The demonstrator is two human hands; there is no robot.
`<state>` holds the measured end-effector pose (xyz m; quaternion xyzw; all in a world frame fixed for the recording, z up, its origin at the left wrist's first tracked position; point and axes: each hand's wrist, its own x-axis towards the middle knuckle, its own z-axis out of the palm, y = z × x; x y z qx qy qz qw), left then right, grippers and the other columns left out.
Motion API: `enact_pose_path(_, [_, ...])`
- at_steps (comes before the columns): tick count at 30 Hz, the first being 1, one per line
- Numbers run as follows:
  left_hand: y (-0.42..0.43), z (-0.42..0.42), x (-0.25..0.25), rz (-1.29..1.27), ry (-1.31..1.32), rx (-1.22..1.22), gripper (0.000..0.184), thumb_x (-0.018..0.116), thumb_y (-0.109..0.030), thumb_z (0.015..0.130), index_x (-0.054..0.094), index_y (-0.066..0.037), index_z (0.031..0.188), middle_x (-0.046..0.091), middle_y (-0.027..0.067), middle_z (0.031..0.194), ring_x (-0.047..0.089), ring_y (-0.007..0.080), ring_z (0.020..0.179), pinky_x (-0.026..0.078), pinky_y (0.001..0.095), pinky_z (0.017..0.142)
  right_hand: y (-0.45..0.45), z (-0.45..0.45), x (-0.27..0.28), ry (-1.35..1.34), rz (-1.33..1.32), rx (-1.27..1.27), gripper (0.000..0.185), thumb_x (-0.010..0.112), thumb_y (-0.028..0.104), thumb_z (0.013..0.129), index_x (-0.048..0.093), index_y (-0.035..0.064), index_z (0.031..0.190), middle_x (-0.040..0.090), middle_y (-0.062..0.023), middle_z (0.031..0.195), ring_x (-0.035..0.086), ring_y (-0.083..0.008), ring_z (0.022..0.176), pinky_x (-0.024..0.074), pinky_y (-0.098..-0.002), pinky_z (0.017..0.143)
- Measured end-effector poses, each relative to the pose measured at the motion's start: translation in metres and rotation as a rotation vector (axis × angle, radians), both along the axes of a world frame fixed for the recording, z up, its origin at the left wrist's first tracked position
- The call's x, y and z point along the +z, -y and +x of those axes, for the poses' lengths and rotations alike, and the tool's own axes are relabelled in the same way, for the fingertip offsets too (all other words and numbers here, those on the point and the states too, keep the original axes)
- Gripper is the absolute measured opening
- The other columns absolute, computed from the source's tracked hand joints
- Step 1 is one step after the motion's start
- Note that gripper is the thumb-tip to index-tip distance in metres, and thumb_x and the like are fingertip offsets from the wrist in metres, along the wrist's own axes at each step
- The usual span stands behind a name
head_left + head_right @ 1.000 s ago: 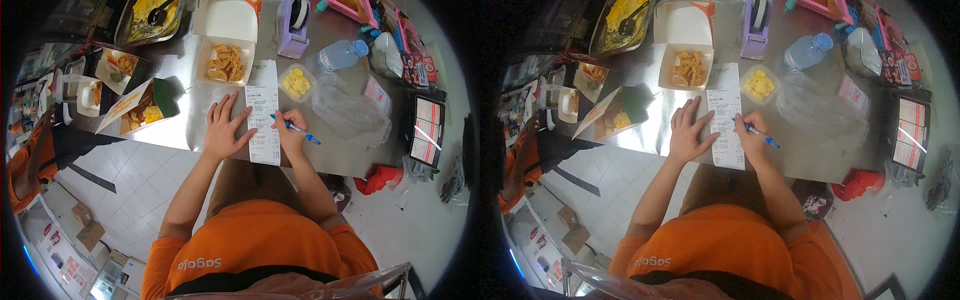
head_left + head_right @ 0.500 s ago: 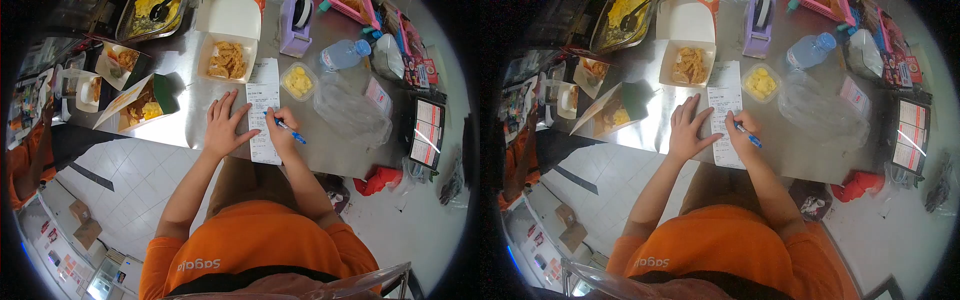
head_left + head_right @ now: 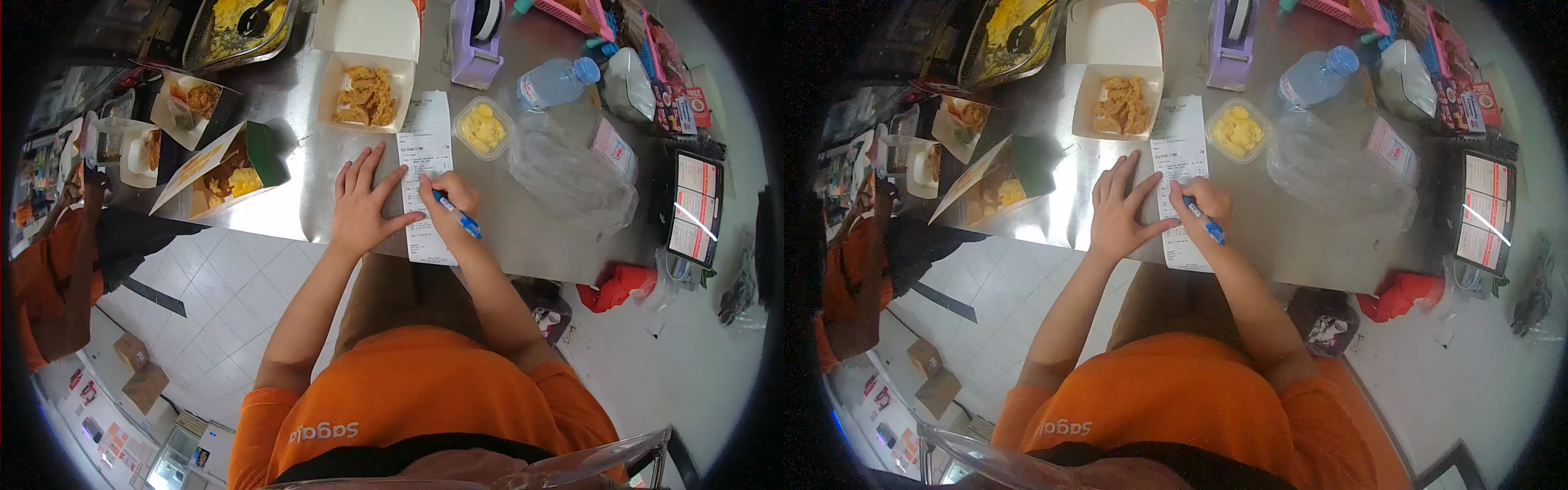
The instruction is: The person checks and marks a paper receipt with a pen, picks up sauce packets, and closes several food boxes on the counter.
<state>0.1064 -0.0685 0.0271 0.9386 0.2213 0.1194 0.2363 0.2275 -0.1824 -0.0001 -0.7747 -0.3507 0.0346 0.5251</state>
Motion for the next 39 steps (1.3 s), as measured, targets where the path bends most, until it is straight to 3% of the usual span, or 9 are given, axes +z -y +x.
enact_pose_path(1, [0.0, 0.0, -0.001, 0.002, 0.004, 0.0, 0.073, 0.077, -0.053, 0.061, 0.058, -0.017, 0.122, 0.036, 0.0158, 0.143, 0.035, 0.0368, 0.13, 0.026, 0.0494, 0.105, 0.0, 0.001, 0.002, -0.005, 0.021, 0.054, 0.024, 0.069, 0.005, 0.079, 0.049, 0.0056, 0.066, 0.052, -0.0093, 0.057, 0.053, -0.022, 0.049, 0.041, -0.0329, 0.048])
enact_pose_path(5, [0.0, 0.0, -0.001, 0.007, 0.001, -0.003, 0.077, 0.078, -0.056, 0.058, 0.058, -0.017, 0.122, 0.036, 0.0163, 0.143, 0.035, 0.0369, 0.13, 0.026, 0.0499, 0.105, 0.02, 0.004, -0.013, -0.321, 0.201, -0.268, 0.024, 0.063, 0.003, 0.087, 0.047, 0.0046, 0.069, 0.054, -0.0029, 0.06, 0.05, -0.0067, 0.051, 0.04, -0.0221, 0.048])
enact_pose_path(8, [0.0, 0.0, 0.0, 0.012, -0.035, -0.003, 0.079, 0.079, -0.057, 0.057, 0.058, -0.017, 0.122, 0.035, 0.0162, 0.143, 0.034, 0.0364, 0.13, 0.026, 0.0503, 0.105, 0.035, 0.005, 0.001, -0.534, 0.17, -0.283, 0.027, 0.063, 0.001, 0.087, 0.043, 0.0047, 0.068, 0.052, -0.0034, 0.061, 0.05, -0.007, 0.05, 0.0396, -0.0205, 0.048])
enact_pose_path(11, [0.0, 0.001, 0.002, 0.016, -0.021, -0.006, 0.079, 0.079, -0.057, 0.057, 0.057, -0.017, 0.122, 0.034, 0.0161, 0.143, 0.034, 0.0362, 0.131, 0.026, 0.0502, 0.105, 0.042, 0.003, -0.004, -0.53, 0.178, -0.256, 0.024, 0.066, 0.003, 0.083, 0.047, 0.0033, 0.069, 0.052, -0.0016, 0.061, 0.049, -0.0072, 0.057, 0.0389, -0.0244, 0.052])
enact_pose_path(17, [0.0, 0.0, -0.001, 0.003, -0.004, 0.0, 0.079, 0.079, -0.056, 0.057, 0.057, -0.017, 0.122, 0.035, 0.0165, 0.143, 0.035, 0.0363, 0.13, 0.026, 0.0497, 0.105, 0.034, -0.002, -0.01, -0.269, 0.137, -0.187, 0.026, 0.067, 0.001, 0.082, 0.046, 0.0035, 0.067, 0.051, -0.002, 0.06, 0.045, -0.0075, 0.055, 0.0359, -0.024, 0.051])
enact_pose_path(23, [0.0, 0.0, -0.001, 0.011, 0.005, 0.003, 0.079, 0.079, -0.056, 0.057, 0.058, -0.017, 0.122, 0.036, 0.0167, 0.143, 0.035, 0.0364, 0.129, 0.027, 0.049, 0.105, 0.031, -0.001, -0.01, -0.23, 0.1, -0.156, 0.026, 0.068, 0.003, 0.081, 0.046, 0.0036, 0.066, 0.05, -0.0022, 0.058, 0.044, -0.0067, 0.055, 0.0357, -0.0247, 0.05])
enact_pose_path(26, [0.0, 0.001, 0.001, 0.005, 0.005, 0.003, 0.079, 0.08, -0.056, 0.057, 0.058, -0.017, 0.122, 0.036, 0.0166, 0.142, 0.035, 0.0363, 0.13, 0.027, 0.049, 0.105, 0.022, 0.002, -0.015, -0.325, 0.098, -0.29, 0.026, 0.069, 0.004, 0.081, 0.047, 0.0037, 0.066, 0.05, -0.0023, 0.058, 0.044, -0.0075, 0.053, 0.0355, -0.0252, 0.049])
enact_pose_path(38, [0.001, 0.0, 0.003, -0.003, -0.012, 0.008, 0.079, 0.081, -0.053, 0.057, 0.057, -0.017, 0.123, 0.035, 0.0153, 0.143, 0.034, 0.0367, 0.13, 0.027, 0.0489, 0.105, 0.021, 0.007, -0.013, -0.334, 0.131, -0.154, 0.03, 0.065, 0.005, 0.086, 0.042, 0.0065, 0.067, 0.049, -0.0004, 0.054, 0.047, -0.0049, 0.047, 0.0348, -0.0211, 0.044])
enact_pose_path(39, [0.003, -0.001, 0.003, -0.015, -0.03, 0.011, 0.079, 0.079, -0.055, 0.058, 0.056, -0.018, 0.123, 0.034, 0.0156, 0.144, 0.032, 0.0357, 0.132, 0.024, 0.0496, 0.106, 0.025, 0.008, -0.008, -0.446, 0.14, -0.143, 0.03, 0.065, 0.006, 0.087, 0.042, 0.0071, 0.067, 0.048, -0.0002, 0.054, 0.046, -0.0047, 0.047, 0.0343, -0.0209, 0.044])
